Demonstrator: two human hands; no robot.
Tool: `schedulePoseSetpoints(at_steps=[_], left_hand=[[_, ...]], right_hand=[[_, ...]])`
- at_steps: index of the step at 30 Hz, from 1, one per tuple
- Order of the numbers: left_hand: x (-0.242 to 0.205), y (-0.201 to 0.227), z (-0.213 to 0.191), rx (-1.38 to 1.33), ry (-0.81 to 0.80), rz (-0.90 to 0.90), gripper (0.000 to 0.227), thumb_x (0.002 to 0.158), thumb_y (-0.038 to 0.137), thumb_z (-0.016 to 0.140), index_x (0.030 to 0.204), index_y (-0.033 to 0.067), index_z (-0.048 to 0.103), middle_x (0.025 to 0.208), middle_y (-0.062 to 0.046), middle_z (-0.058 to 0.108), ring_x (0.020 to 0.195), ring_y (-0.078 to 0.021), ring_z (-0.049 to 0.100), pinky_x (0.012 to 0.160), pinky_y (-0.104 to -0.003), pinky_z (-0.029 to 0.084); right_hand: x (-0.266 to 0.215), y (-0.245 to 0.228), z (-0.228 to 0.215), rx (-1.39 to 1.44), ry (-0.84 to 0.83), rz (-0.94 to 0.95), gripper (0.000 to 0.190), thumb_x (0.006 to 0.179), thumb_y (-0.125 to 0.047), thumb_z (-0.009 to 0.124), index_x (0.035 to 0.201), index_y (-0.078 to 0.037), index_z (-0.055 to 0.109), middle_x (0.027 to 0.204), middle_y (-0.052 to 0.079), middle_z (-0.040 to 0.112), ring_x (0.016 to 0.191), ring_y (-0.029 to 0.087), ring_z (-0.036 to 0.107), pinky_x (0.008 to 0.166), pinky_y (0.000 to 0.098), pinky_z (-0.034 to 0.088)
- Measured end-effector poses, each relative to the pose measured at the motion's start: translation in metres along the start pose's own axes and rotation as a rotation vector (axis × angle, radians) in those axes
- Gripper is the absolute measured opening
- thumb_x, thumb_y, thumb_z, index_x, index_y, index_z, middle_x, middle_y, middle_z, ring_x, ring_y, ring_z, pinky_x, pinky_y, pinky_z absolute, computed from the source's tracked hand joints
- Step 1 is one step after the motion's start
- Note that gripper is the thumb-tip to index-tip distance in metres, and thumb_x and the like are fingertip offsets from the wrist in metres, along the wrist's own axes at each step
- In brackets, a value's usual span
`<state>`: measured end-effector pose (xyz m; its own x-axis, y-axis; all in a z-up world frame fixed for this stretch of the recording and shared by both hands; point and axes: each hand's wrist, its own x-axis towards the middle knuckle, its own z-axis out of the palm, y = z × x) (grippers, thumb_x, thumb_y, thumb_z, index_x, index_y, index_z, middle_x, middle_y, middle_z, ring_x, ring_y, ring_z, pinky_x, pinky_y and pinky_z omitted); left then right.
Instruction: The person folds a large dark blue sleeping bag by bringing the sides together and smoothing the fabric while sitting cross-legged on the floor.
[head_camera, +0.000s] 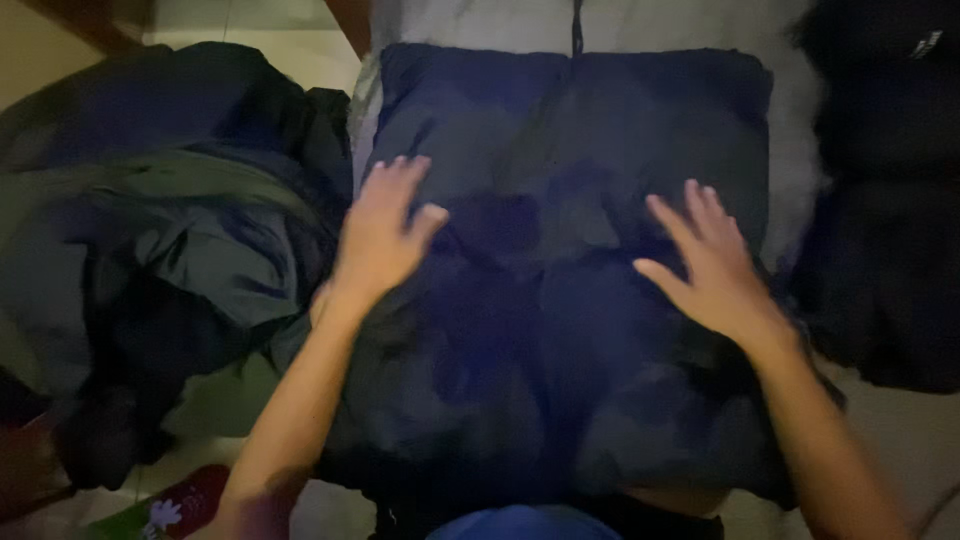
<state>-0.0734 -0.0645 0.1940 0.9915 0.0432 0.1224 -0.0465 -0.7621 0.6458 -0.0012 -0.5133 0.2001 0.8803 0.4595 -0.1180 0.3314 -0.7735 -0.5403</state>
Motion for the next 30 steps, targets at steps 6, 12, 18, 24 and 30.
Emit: schedulePoseSetpoints(at_steps=[6, 12, 18, 24, 30], left_hand=[[-0.019, -0.061, 0.081, 0.725, -0.752, -0.346, 0.101, 0.097, 0.098, 0.020, 0.178, 0.0393, 0.025, 0.188, -0.005, 0.016, 0.173, -0.0331, 0.013, 0.137, -0.068, -0.003], [0.033, -0.041, 0.045, 0.427, -0.938, -0.460, 0.094, 0.091, 0.094, 0.047, 0.151, 0.0254, 0.071, 0.157, -0.009, 0.068, 0.152, -0.0374, 0.058, 0.129, -0.058, 0.043], [0.130, -0.096, 0.106, 0.514, -0.296, -0.078, 0.096, 0.097, 0.092, 0.053, 0.176, 0.0396, 0.036, 0.184, -0.015, 0.025, 0.168, -0.0467, 0.020, 0.126, -0.074, 0.031], [0.090, -0.134, 0.175, 0.541, -0.219, -0.074, 0.125, 0.088, 0.100, 0.051, 0.184, 0.0317, 0.007, 0.188, -0.022, -0.006, 0.171, -0.0505, -0.006, 0.133, -0.076, 0.001], [0.118, -0.145, 0.172, 0.496, -0.251, -0.118, 0.127, 0.081, 0.097, 0.064, 0.181, 0.0357, 0.016, 0.185, -0.020, 0.000, 0.166, -0.0494, 0.013, 0.125, -0.079, 0.011]], right_hand=[[0.007, 0.128, 0.106, -0.296, -0.483, 0.177, 0.086, 0.108, -0.076, 0.034, 0.180, -0.045, 0.000, 0.187, 0.022, -0.002, 0.173, 0.041, 0.000, 0.126, 0.0802, 0.018], [0.023, 0.071, 0.003, -0.243, -0.967, 0.416, 0.091, 0.101, -0.080, 0.058, 0.171, -0.022, 0.048, 0.181, 0.016, 0.035, 0.172, 0.033, 0.027, 0.142, 0.0543, 0.021], [0.122, 0.074, 0.014, -0.104, -0.319, 0.213, 0.083, 0.105, -0.067, 0.055, 0.174, -0.024, 0.041, 0.186, 0.024, 0.014, 0.171, 0.047, 0.012, 0.132, 0.0717, 0.021], [0.129, 0.163, 0.119, -0.238, 0.037, 0.141, 0.097, 0.106, -0.069, 0.048, 0.184, -0.028, 0.007, 0.185, 0.026, -0.009, 0.171, 0.044, -0.009, 0.127, 0.0823, 0.020], [0.156, 0.202, 0.125, -0.437, 0.292, 0.050, 0.090, 0.094, -0.082, 0.067, 0.159, -0.020, 0.069, 0.157, 0.029, 0.062, 0.154, 0.050, 0.053, 0.124, 0.0807, 0.018]])
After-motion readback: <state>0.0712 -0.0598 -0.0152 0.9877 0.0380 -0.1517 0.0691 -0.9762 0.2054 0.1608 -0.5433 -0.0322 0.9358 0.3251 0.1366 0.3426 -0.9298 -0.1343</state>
